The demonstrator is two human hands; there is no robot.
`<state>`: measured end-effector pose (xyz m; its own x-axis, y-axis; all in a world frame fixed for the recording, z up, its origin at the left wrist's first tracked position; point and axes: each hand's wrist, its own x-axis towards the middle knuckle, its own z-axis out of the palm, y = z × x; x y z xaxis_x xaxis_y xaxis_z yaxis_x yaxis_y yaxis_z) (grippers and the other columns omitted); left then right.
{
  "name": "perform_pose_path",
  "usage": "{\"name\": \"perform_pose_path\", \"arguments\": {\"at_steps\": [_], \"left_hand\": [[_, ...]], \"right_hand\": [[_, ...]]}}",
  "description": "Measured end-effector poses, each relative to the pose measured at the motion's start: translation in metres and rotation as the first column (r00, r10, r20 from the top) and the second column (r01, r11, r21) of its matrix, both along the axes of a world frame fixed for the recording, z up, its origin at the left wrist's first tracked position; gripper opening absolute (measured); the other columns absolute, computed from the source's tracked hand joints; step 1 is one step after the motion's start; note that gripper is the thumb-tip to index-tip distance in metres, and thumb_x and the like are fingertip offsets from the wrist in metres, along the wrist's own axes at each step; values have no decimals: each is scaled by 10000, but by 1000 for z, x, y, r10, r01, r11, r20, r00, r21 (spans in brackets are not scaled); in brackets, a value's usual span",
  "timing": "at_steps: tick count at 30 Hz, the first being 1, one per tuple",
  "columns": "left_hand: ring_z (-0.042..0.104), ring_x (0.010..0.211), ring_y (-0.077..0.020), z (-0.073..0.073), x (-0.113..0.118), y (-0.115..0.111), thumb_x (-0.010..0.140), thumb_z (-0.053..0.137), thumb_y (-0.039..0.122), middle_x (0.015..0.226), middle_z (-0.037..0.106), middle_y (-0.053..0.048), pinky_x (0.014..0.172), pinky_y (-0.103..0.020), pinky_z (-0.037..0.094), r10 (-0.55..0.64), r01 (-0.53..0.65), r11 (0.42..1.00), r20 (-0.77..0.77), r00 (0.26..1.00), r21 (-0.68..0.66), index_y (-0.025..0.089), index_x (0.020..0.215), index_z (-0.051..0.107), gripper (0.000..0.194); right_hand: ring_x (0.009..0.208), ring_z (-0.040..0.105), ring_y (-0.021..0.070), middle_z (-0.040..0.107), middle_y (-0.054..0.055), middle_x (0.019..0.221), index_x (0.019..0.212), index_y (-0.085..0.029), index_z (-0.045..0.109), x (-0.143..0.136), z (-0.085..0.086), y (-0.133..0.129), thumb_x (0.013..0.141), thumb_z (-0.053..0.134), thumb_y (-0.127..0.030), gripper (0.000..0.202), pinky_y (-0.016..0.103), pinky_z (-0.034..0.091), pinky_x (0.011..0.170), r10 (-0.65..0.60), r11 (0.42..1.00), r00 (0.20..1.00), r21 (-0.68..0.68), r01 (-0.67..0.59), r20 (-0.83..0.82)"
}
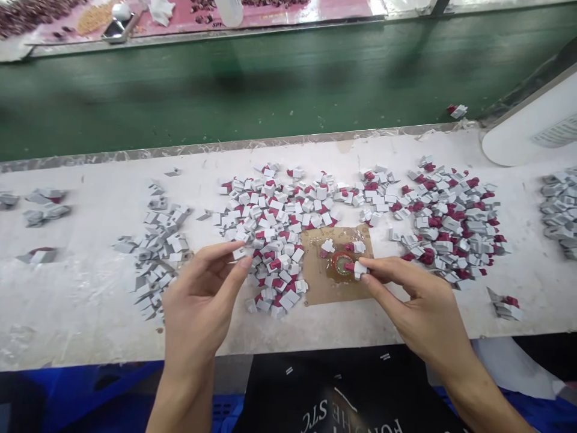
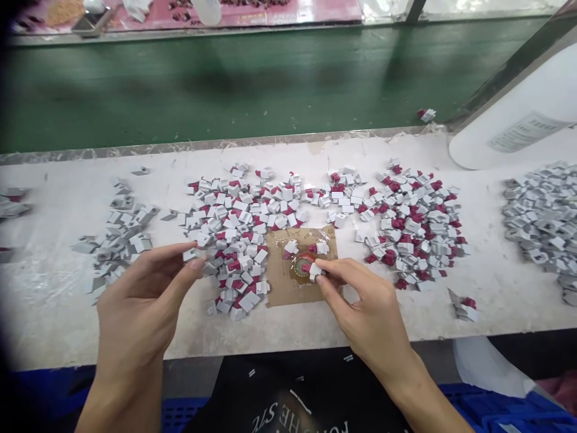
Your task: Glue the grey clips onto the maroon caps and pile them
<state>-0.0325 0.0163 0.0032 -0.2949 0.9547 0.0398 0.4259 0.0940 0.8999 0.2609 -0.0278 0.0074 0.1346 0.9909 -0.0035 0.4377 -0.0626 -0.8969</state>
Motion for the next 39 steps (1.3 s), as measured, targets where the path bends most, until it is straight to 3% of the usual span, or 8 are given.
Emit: {"name": "perform_pose_path", "arguments": {"at_steps": [3, 6, 13, 21, 30, 33, 36, 39], "left_hand": [[746, 802, -198, 4, 13, 2, 967, 949, 410, 915, 805, -6, 690, -315, 658, -65, 67, 997, 56, 996, -26, 304, 1149, 913, 213], [803, 823, -205, 9, 33, 5, 934, 989, 377, 911, 835, -10, 721, -304, 704, -148, 165, 984, 194, 970, -74, 297, 1162, 915, 253], [902, 982, -229, 20, 83, 17, 1060, 873, 281, 1089, 921, -38, 901, -345, 776, -354, 501, 860, 599, 718, -93, 276, 1157, 891, 98], [899, 1073, -204, 18, 98, 22, 1092, 835, 238, 1177, 919, -26, 988, -315, 759, -392, 565, 823, 670, 630, -50, 289, 1165, 897, 109], [889, 1047, -236, 15, 96, 20, 1052, 864, 239, 1182, 898, -57, 969, -357, 764, -434, 591, 805, 624, 650, -56, 283, 1119, 892, 84], [873, 1053, -240, 15, 94, 21, 1077, 825, 271, 1209, 881, -53, 952, -365, 758, -470, 580, 813, 540, 698, -42, 299, 1126, 867, 71], [837, 969, -229, 19, 85, 31, 1075, 798, 315, 1140, 866, -36, 862, -352, 727, -519, 560, 827, 312, 796, -54, 317, 1170, 845, 106], [770, 902, -244, 23, 67, 51, 1055, 771, 405, 1082, 844, -37, 752, -355, 646, -429, 426, 903, -53, 902, -62, 317, 1194, 840, 179]], "right_hand": [[966, 897, 277, 941, 27, 1116, 1157, -338, 944, 0, 1, 1, 1071, 831, -302, 147, 383, 741, 778, 12, 1000, 1000, -11, -12, -12], [963, 885, 251, 936, 1, 1122, 1178, -388, 956, 1, 3, 3, 1062, 863, -310, 168, 368, 742, 814, -39, 999, 993, -25, 37, -108], [1213, 898, 288, 930, -1, 1286, 1262, -469, 946, 1, 5, 13, 1090, 894, -407, 190, 451, 772, 1038, -102, 994, 819, -97, 57, -564], [1134, 886, 272, 922, 13, 1236, 1251, -461, 954, -1, 1, 16, 1090, 887, -388, 189, 436, 766, 994, -77, 996, 803, -77, 39, -590], [919, 808, 218, 856, 24, 987, 1185, -381, 977, 1, 9, 20, 1070, 876, -332, 160, 339, 688, 784, 8, 999, 893, -31, -24, -450], [948, 833, 219, 881, 27, 1040, 1210, -386, 969, 2, 17, 27, 1091, 832, -319, 193, 343, 714, 810, 69, 995, 893, -31, -92, -446], [1081, 862, 246, 908, 41, 1213, 1303, -397, 945, 11, 23, 52, 1109, 808, -359, 240, 406, 749, 937, 200, 968, 910, -68, -240, -363], [1119, 854, 284, 895, 84, 1329, 1435, -334, 891, 32, 26, 107, 1091, 830, -367, 351, 482, 757, 975, 126, 987, 992, -96, -125, 2]]}}
